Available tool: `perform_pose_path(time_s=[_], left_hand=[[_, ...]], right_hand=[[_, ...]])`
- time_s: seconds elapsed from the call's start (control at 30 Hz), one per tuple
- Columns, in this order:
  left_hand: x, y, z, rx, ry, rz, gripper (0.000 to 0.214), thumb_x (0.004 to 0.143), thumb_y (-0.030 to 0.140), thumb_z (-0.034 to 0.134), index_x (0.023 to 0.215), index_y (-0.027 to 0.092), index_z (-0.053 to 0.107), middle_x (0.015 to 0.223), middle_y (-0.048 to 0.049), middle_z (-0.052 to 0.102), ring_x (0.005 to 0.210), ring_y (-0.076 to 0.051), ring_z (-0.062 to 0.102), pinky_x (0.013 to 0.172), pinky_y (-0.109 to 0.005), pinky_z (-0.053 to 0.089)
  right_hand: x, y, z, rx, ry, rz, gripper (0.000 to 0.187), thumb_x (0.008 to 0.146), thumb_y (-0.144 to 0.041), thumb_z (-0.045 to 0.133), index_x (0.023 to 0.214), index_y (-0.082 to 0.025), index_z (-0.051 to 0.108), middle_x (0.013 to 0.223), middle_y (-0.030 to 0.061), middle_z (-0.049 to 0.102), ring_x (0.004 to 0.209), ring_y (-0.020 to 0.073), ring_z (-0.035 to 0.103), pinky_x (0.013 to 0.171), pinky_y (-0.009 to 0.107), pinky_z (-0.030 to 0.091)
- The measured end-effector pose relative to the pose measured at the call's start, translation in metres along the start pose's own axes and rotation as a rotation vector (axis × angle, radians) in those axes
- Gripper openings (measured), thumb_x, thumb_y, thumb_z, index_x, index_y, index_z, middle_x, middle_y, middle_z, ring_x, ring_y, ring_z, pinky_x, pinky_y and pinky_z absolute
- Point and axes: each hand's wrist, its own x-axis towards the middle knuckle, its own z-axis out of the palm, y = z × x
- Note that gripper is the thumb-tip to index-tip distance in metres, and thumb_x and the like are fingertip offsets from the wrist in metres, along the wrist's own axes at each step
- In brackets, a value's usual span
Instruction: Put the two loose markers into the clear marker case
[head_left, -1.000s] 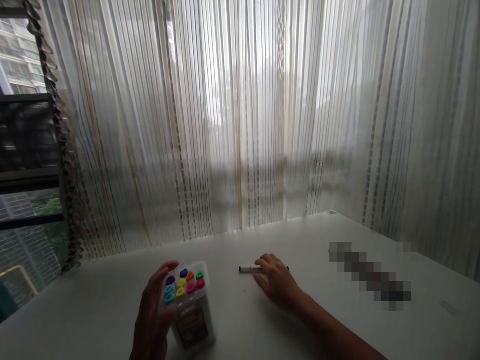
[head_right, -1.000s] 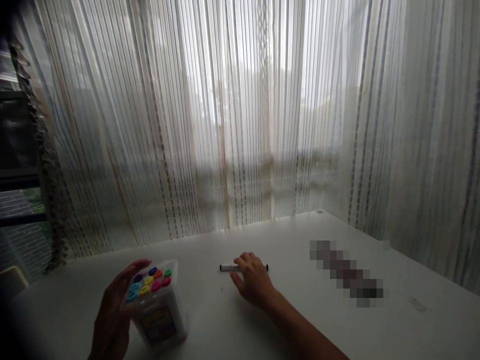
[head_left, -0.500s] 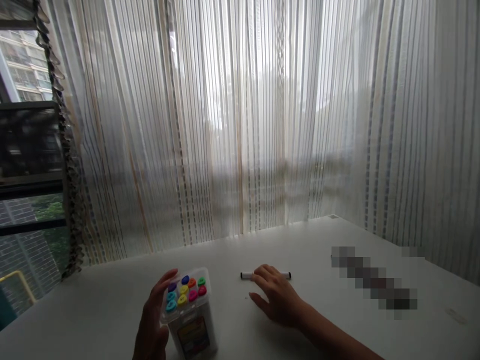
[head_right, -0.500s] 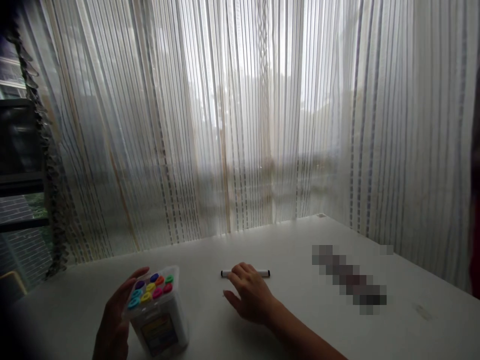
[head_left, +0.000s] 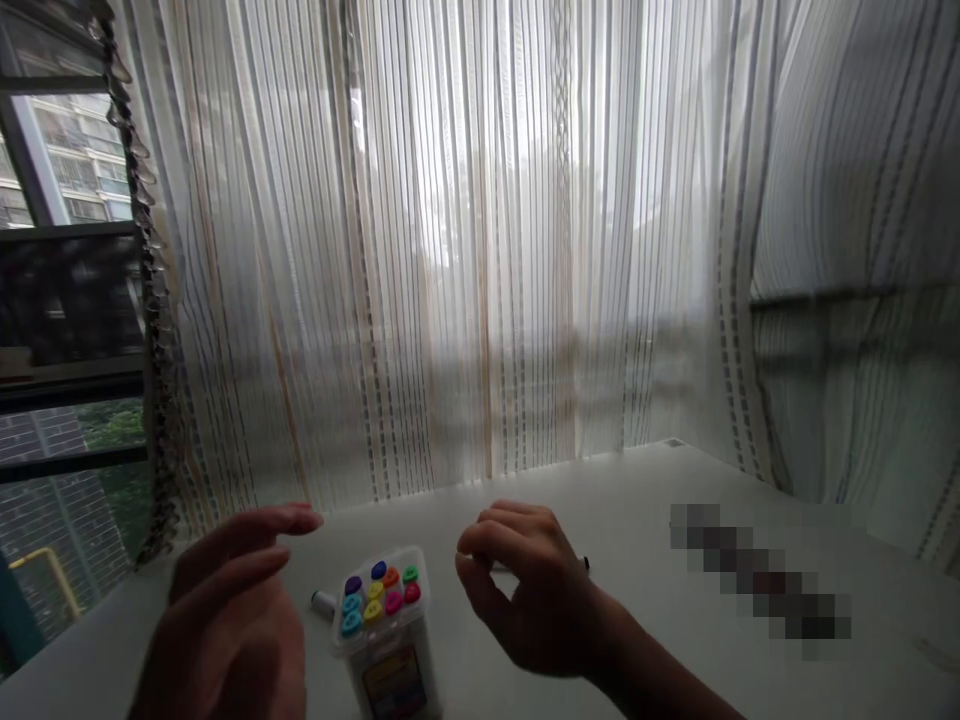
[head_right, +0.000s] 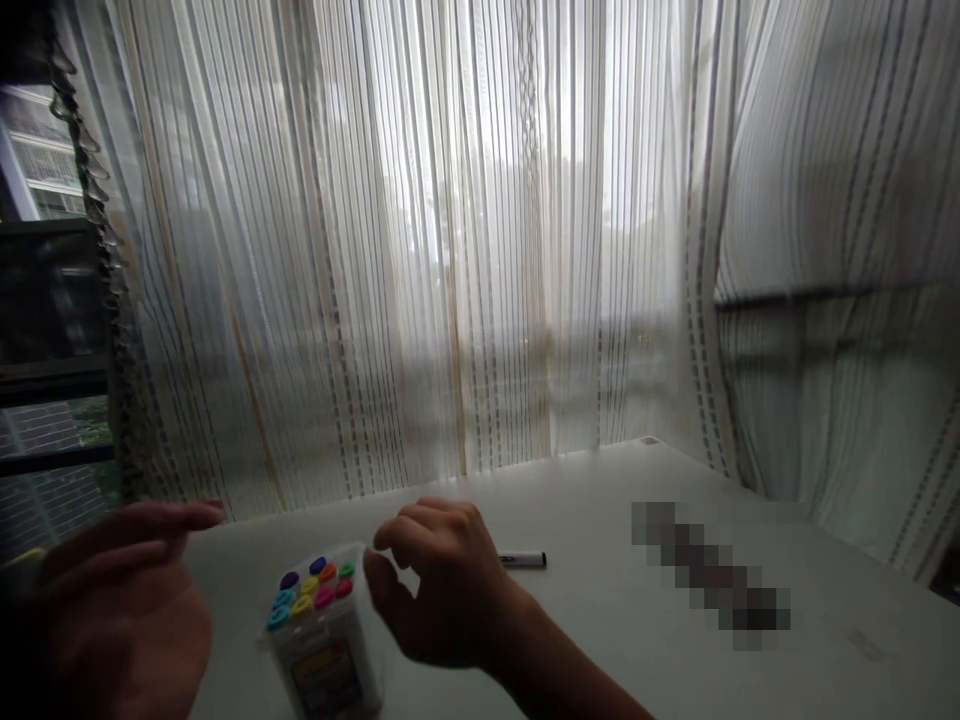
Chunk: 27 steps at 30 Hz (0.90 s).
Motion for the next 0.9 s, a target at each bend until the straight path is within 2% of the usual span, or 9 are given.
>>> perform_pose_path(time_s=[0.07,0.17,0.23,0.3,0.4,0.63,0.7,0.77,0.9], left_hand=[[-0.009,-0.009,0.006,-0.059,-0.062,0.008,0.023,0.074,0.041,0.056,0.086,0.022,0.057,0.102,-0.0029,0.056,0.097,-0.023,0.053,0.094,-0.041,0.040],[-0.030,-0.037,-0.001,-0.065,-0.181,-0.241,0.029,0.078,0.039,0.052,0.101,0.020,0.056,0.113,-0.0059,0.054,0.109,-0.024,0.049,0.099,-0.039,0.036],[-0.048,-0.056,-0.011,-0.017,-0.219,-0.385,0.042,0.077,0.047,0.050,0.110,0.020,0.053,0.118,-0.0080,0.053,0.112,-0.028,0.048,0.096,-0.040,0.040],[-0.064,-0.067,-0.019,0.019,-0.239,-0.455,0.055,0.073,0.056,0.050,0.115,0.021,0.049,0.121,-0.0085,0.052,0.113,-0.030,0.048,0.090,-0.038,0.045],[-0.080,-0.063,-0.024,0.056,-0.282,-0.513,0.071,0.067,0.064,0.051,0.124,0.023,0.042,0.128,-0.0085,0.047,0.113,-0.032,0.048,0.085,-0.037,0.049],[-0.086,-0.054,-0.022,0.158,-0.386,-0.746,0.098,0.057,0.056,0.068,0.137,0.027,0.018,0.123,-0.0093,0.051,0.107,-0.030,0.054,0.086,-0.034,0.049],[-0.091,-0.062,-0.023,0.133,-0.394,-0.762,0.098,0.056,0.056,0.069,0.136,0.026,0.021,0.119,-0.0098,0.055,0.105,-0.030,0.056,0.082,-0.034,0.051],[-0.098,-0.070,-0.025,0.151,-0.424,-0.760,0.090,0.055,0.057,0.069,0.129,0.021,0.035,0.111,-0.0113,0.060,0.101,-0.031,0.058,0.081,-0.035,0.052],[-0.110,-0.081,-0.027,0.178,-0.546,-0.801,0.073,0.057,0.061,0.065,0.113,0.017,0.051,0.096,-0.0111,0.065,0.092,-0.030,0.061,0.078,-0.035,0.053]], right_hand=[[-0.015,0.026,0.010,-0.090,-0.109,0.182,0.016,0.081,-0.018,0.042,0.067,-0.015,0.051,0.059,-0.0003,0.051,0.055,0.0101,0.046,0.053,0.023,0.034],[-0.047,0.064,0.022,-0.299,-0.242,0.501,0.014,0.080,-0.019,0.045,0.085,-0.014,0.057,0.075,0.0050,0.059,0.068,0.0149,0.052,0.063,0.028,0.040],[-0.070,0.084,0.028,-0.388,-0.291,0.587,0.021,0.081,-0.021,0.045,0.096,-0.013,0.058,0.090,0.0098,0.059,0.083,0.0192,0.053,0.073,0.031,0.041],[-0.090,0.097,0.032,-0.415,-0.335,0.621,0.025,0.082,-0.024,0.047,0.101,-0.013,0.057,0.097,0.0114,0.058,0.093,0.0220,0.051,0.082,0.034,0.040],[-0.108,0.106,0.034,-0.400,-0.427,0.666,0.026,0.082,-0.028,0.049,0.102,-0.015,0.058,0.101,0.0109,0.057,0.096,0.0228,0.049,0.085,0.035,0.038],[-0.109,0.109,0.033,-0.395,-0.622,0.761,0.021,0.077,-0.014,0.047,0.092,-0.015,0.060,0.099,0.0099,0.056,0.092,0.0201,0.049,0.082,0.030,0.035],[-0.108,0.108,0.032,-0.396,-0.631,0.768,0.023,0.075,-0.011,0.046,0.092,-0.015,0.060,0.100,0.0099,0.056,0.092,0.0196,0.049,0.082,0.029,0.035],[-0.107,0.107,0.031,-0.402,-0.633,0.787,0.023,0.075,-0.010,0.046,0.093,-0.014,0.060,0.100,0.0101,0.056,0.093,0.0197,0.049,0.082,0.028,0.034],[-0.107,0.106,0.031,-0.415,-0.657,0.833,0.021,0.074,-0.013,0.046,0.090,-0.015,0.060,0.099,0.0102,0.056,0.091,0.0202,0.051,0.080,0.028,0.036]])
